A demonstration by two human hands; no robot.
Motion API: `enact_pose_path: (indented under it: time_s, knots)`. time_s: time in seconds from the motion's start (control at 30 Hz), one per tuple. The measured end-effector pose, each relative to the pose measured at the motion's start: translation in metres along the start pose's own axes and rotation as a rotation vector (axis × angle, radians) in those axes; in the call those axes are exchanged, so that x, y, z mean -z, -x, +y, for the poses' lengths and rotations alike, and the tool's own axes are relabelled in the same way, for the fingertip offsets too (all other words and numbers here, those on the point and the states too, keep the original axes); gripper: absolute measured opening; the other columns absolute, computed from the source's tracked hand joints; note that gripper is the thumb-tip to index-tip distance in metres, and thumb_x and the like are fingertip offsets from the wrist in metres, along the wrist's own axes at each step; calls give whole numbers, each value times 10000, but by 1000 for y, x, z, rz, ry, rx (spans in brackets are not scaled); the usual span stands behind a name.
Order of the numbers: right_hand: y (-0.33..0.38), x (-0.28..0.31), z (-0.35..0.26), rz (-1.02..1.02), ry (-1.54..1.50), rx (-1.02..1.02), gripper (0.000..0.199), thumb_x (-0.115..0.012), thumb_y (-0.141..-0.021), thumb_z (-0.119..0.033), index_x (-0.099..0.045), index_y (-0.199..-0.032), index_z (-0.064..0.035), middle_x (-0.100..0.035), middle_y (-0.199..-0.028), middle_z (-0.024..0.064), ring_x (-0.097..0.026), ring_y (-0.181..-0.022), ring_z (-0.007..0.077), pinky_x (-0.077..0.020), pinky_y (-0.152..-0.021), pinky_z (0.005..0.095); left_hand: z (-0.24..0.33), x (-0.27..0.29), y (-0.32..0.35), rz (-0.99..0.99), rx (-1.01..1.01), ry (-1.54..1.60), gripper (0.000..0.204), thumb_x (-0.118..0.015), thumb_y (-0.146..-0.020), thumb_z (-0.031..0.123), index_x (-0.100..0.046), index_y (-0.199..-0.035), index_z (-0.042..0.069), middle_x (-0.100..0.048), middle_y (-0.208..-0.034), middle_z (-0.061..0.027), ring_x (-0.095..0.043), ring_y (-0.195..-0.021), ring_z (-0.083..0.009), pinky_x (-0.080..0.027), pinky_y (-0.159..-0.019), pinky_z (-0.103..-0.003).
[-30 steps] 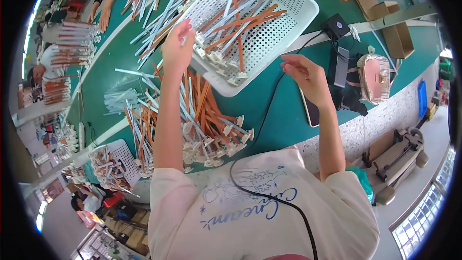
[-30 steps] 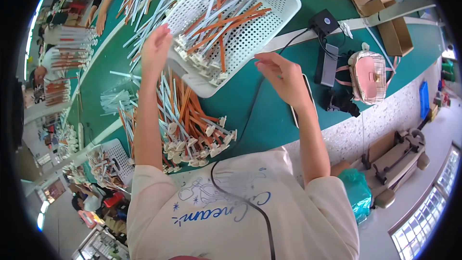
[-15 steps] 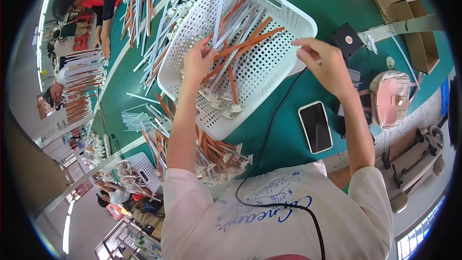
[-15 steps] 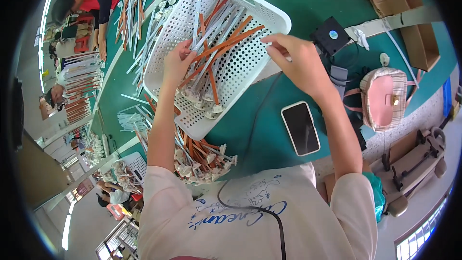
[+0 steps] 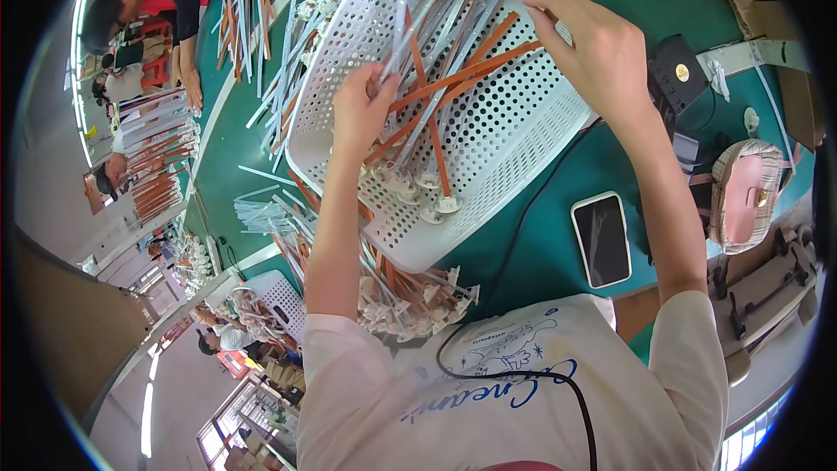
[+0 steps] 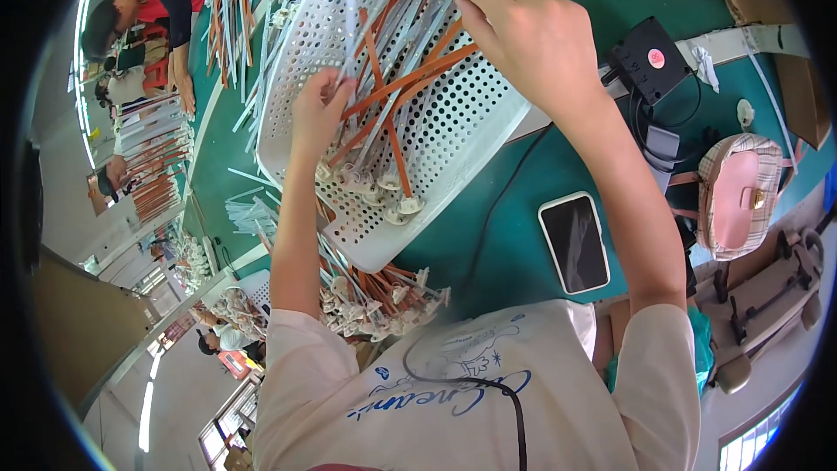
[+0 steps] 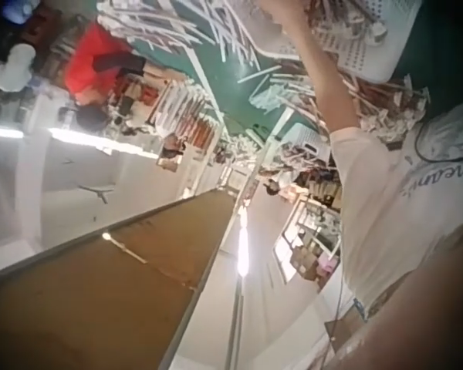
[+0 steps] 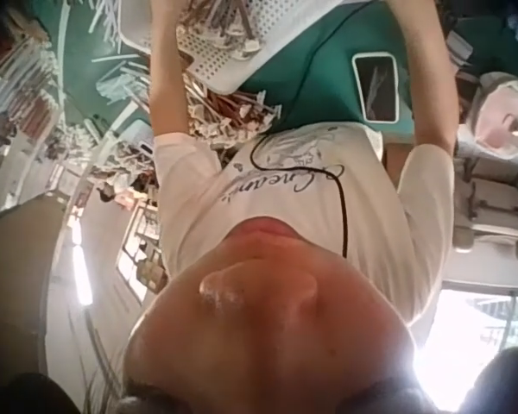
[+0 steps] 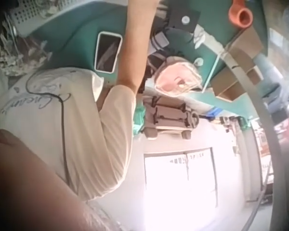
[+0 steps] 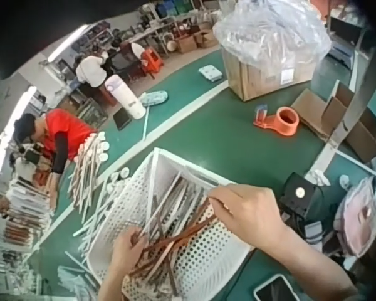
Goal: The person is assembling LED strips into circular base components at a manual workstation.
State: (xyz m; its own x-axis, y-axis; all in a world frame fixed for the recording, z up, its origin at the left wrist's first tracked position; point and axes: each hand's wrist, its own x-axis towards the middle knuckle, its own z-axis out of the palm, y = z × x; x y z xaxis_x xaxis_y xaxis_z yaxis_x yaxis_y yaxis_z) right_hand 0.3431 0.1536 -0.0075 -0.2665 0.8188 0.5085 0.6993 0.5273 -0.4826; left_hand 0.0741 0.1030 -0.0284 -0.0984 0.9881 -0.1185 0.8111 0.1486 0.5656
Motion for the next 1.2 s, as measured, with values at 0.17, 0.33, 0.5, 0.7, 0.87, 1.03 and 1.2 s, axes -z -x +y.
enact_pose_path:
  time_s: [0.17, 0.33, 0.5, 0.7, 0.87, 1.03, 1.2]
  knots:
    - [1, -3, 2, 31, -15, 22, 112, -604, -709, -111, -597, -813, -70, -587, -685, 29, -561, -577, 158, -436, -516, 231, -10, -2, -2, 12, 137, 247, 246, -610, -714, 185, -475, -839, 22, -497, -609, -44, -458, -558, -119, -372, -515, -262]
    - [-6, 8, -13, 12, -43, -20, 111, -605, -710, -116, -600, -815, -80, -576, -671, 13, -488, -475, 131, -399, -463, 228, 12, 8, -1, -271, 182, 120, 347, -673, -661, 238, -479, -848, 19, -466, -607, -11, -425, -561, -98, -359, -519, -247]
    - [-6, 7, -12, 20, -42, -3, 103, -599, -713, -113, -602, -813, -89, -572, -667, 7, -445, -442, 121, -376, -438, 225, 16, 23, -1, -609, 154, 102, 412, -722, -605, 249, -545, -907, 33, -430, -608, 6, -391, -550, -87, -342, -512, -228]
    - [-17, 6, -15, -62, -89, -76, 59, -589, -689, -72, -576, -706, -17, -584, -686, 101, -574, -617, 224, -451, -528, 294, 15, 23, 1, -725, 124, 32, 301, -677, -661, 206, -576, -906, 65, -474, -644, 27, -403, -563, -74, -345, -522, -222]
    - [-18, 18, -22, -42, -123, -76, 75, -586, -664, -62, -576, -728, -25, -582, -690, 105, -567, -607, 259, -450, -530, 305, -8, 20, 3, -502, 114, 220, 187, -604, -733, 157, -554, -871, 40, -548, -718, 8, -465, -608, -80, -384, -579, -219]
    - [-15, -20, -2, 299, -550, 91, 75, -584, -665, -60, -577, -729, -23, -582, -696, 107, -567, -616, 258, -449, -542, 304, -8, 14, -1, -232, 140, 521, 167, -498, -814, 114, -478, -934, -1, -549, -710, -23, -510, -647, -86, -419, -612, -222]
    - [-16, -24, -7, 645, -1022, 268, 76, -581, -667, -60, -578, -731, -19, -582, -697, 109, -565, -615, 259, -447, -544, 302, -8, 15, 2, -189, 80, 456, 208, -492, -829, 152, -446, -967, 3, -510, -669, -9, -478, -618, -70, -398, -548, -216]
